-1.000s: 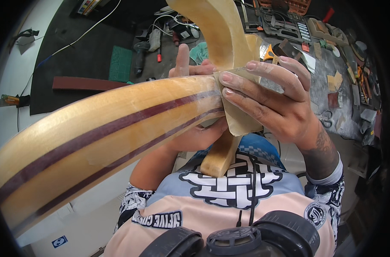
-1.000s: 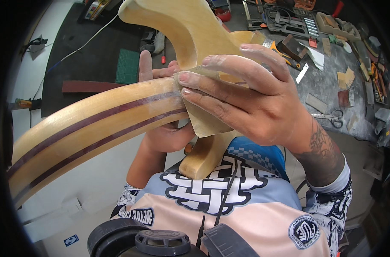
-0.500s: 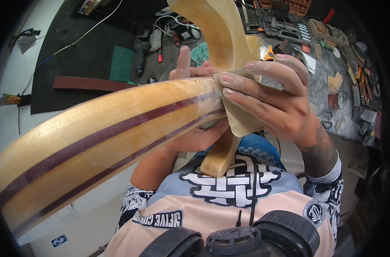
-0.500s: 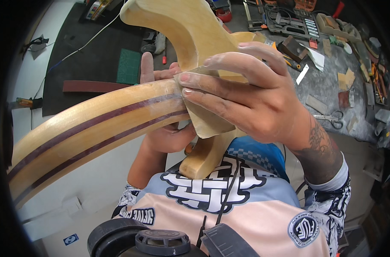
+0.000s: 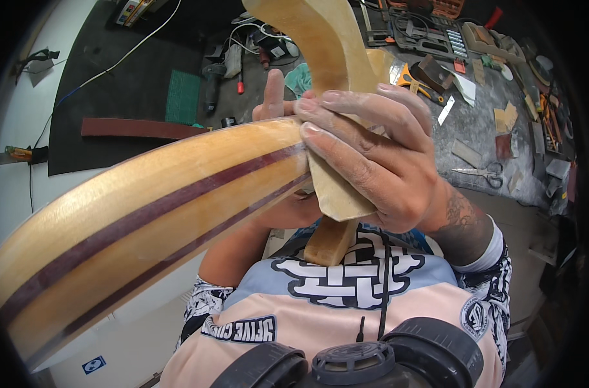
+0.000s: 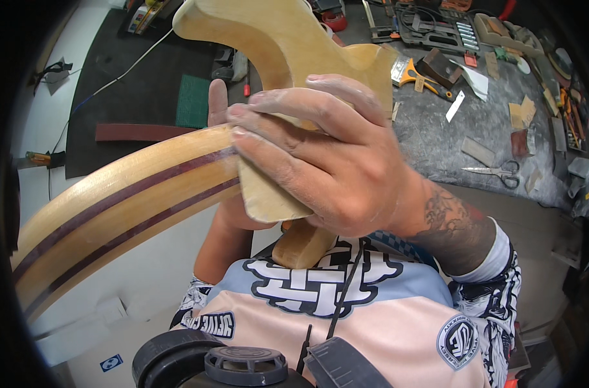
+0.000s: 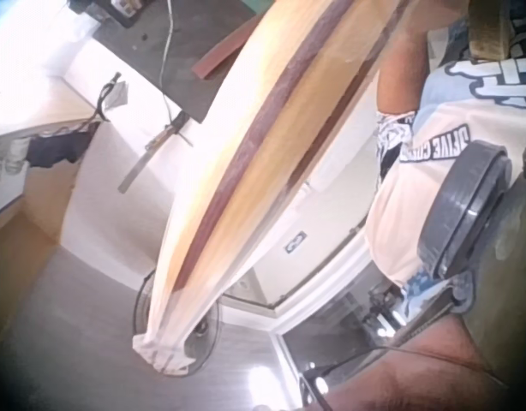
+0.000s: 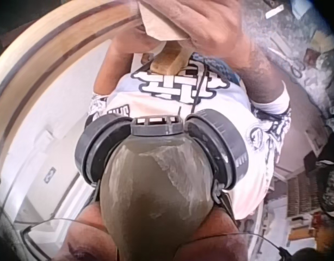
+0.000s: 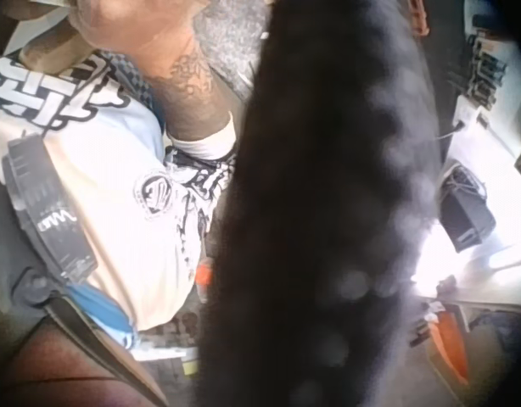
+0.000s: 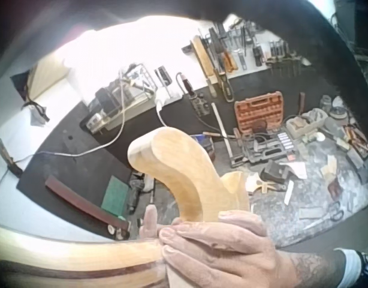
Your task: The person sands the body and neck of a light-colored wooden guitar using a sanding block. They work on the flat surfaces, the curved edges, and the transition area between the body and the neck, rotating the instrument to access different angles.
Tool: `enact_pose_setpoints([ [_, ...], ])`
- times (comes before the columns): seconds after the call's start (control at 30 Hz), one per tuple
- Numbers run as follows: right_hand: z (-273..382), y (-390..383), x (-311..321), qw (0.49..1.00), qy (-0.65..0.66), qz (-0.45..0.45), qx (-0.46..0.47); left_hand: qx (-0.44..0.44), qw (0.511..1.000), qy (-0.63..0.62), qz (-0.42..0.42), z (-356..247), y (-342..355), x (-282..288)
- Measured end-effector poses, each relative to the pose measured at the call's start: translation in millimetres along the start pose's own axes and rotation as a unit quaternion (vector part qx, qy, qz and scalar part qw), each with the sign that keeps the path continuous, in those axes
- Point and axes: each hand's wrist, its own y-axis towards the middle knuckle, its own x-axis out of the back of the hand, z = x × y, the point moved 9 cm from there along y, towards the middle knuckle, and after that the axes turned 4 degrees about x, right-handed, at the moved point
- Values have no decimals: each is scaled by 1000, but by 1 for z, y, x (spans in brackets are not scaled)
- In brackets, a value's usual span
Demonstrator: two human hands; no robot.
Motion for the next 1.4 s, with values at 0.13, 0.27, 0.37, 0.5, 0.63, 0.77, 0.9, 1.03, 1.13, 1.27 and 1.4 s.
enact_pose_setpoints([
  [0.13, -43, -43, 23, 864, 394, -233, -208, 116, 941, -301, -102, 8, -2, 13],
  [0.27, -84, -83, 28, 695, 522, -387, -307, 87, 902, -408, -111, 13, 0, 22],
  [0.37, -84, -99, 19, 652, 540, -396, -356, 48, 866, -489, -97, 15, 14, 26],
  [0.5, -68, -134, -4, 619, 539, -354, -449, -82, 862, -492, -87, 12, 37, 38],
  [0.63, -49, -160, -4, 630, 513, -346, -468, -90, 878, -460, -94, 18, 38, 46],
  [0.77, -24, -129, 25, 859, 215, -210, -414, -64, 858, -473, -190, 20, 26, 56],
  [0.9, 2, -71, 35, 986, -120, -36, -114, -80, 812, -511, -269, 18, 34, 102],
  [1.03, 2, -40, 15, 987, -158, -20, 3, -98, 772, -595, -200, 26, 39, 100],
  [1.13, -7, -23, 5, 984, -168, -25, 51, -81, 746, -622, -223, 38, 38, 99],
  [1.27, -19, -22, -10, 984, -167, 10, 69, -94, 731, -642, -211, 47, 40, 93],
  [1.4, -22, -20, -24, 986, -129, 37, 99, -105, 730, -652, -177, 47, 48, 87],
])
